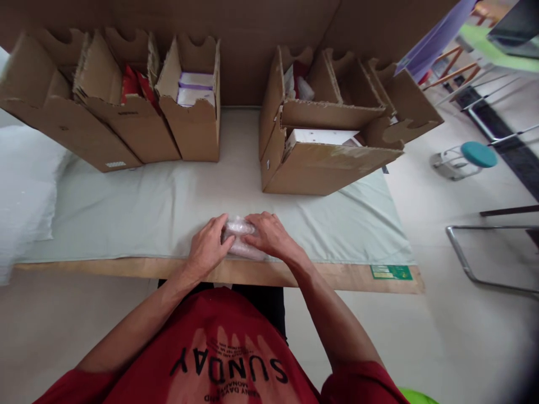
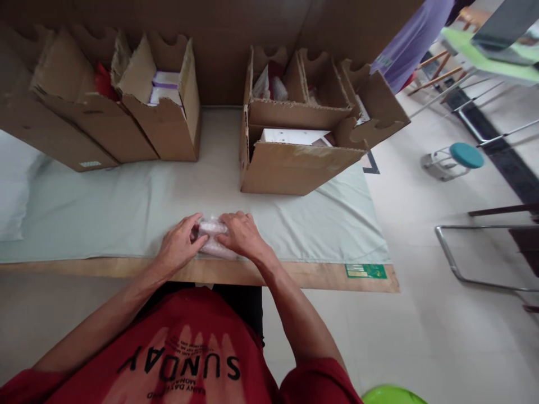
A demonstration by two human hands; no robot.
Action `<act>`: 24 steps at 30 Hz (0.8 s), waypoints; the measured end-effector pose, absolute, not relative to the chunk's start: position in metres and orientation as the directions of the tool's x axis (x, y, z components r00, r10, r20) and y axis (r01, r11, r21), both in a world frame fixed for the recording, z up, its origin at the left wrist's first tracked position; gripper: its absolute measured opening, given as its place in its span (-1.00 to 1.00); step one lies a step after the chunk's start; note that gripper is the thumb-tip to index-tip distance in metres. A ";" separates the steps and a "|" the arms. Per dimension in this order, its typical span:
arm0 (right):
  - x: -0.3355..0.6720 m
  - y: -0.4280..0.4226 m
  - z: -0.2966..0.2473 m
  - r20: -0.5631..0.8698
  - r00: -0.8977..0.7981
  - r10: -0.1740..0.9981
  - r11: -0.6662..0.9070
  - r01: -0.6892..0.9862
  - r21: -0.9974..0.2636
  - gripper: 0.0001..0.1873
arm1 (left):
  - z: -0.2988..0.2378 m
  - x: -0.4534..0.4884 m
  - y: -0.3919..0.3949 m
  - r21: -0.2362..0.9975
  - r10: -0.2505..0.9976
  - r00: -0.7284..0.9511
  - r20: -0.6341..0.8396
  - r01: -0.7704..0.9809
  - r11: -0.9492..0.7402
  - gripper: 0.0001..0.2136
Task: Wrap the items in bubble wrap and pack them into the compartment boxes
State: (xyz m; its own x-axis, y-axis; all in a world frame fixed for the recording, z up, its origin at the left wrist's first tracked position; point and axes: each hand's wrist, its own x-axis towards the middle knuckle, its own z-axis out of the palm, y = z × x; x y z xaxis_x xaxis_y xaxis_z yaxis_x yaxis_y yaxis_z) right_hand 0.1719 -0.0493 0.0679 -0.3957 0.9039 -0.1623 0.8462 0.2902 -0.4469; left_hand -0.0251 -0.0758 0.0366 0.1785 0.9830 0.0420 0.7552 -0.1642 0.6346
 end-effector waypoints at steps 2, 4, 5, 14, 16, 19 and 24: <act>0.175 -0.054 0.072 -0.170 -0.371 0.913 0.236 0.821 -0.520 -0.86 | 0.037 -0.029 -0.079 0.702 0.985 0.166 0.047 0.696 -0.150 -0.53; 0.180 -0.065 0.076 -0.128 -0.303 0.944 0.150 0.743 -0.653 -0.86 | 0.038 -0.032 -0.085 0.805 0.992 0.124 0.027 0.586 -0.095 -0.46; 0.182 -0.072 0.077 -0.099 -0.247 0.964 0.099 0.678 -0.728 -0.83 | 0.039 -0.033 -0.088 0.863 0.995 0.100 -0.003 0.504 -0.048 -0.41; 0.167 -0.138 0.075 0.022 0.078 0.997 -0.015 0.440 -0.898 -0.54 | 0.062 -0.017 -0.114 0.943 0.919 0.230 -0.321 -0.015 0.333 -0.60; 0.177 -0.142 0.084 0.110 0.057 0.992 0.069 0.483 -0.873 -0.36 | 0.072 -0.019 -0.113 0.963 0.944 0.206 -0.256 0.140 0.230 -0.71; 0.193 -0.144 0.106 0.157 -0.146 0.977 0.213 0.561 -0.800 -0.21 | 0.086 -0.020 -0.113 0.930 0.916 0.388 -0.104 0.365 -0.049 -0.79; 0.193 -0.142 0.128 -0.005 -0.431 0.903 0.325 0.688 -0.649 -0.54 | 0.101 -0.014 -0.116 0.890 0.843 0.538 -0.028 0.397 -0.224 -0.80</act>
State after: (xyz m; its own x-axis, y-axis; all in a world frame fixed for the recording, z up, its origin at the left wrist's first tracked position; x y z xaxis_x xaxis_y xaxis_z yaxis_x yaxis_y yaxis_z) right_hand 0.1931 -0.1423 0.1283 -0.4306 0.9025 -0.0047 0.6882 0.3249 -0.6487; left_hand -0.0141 -0.1162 0.1015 0.5380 0.8425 -0.0276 0.3965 -0.2241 0.8903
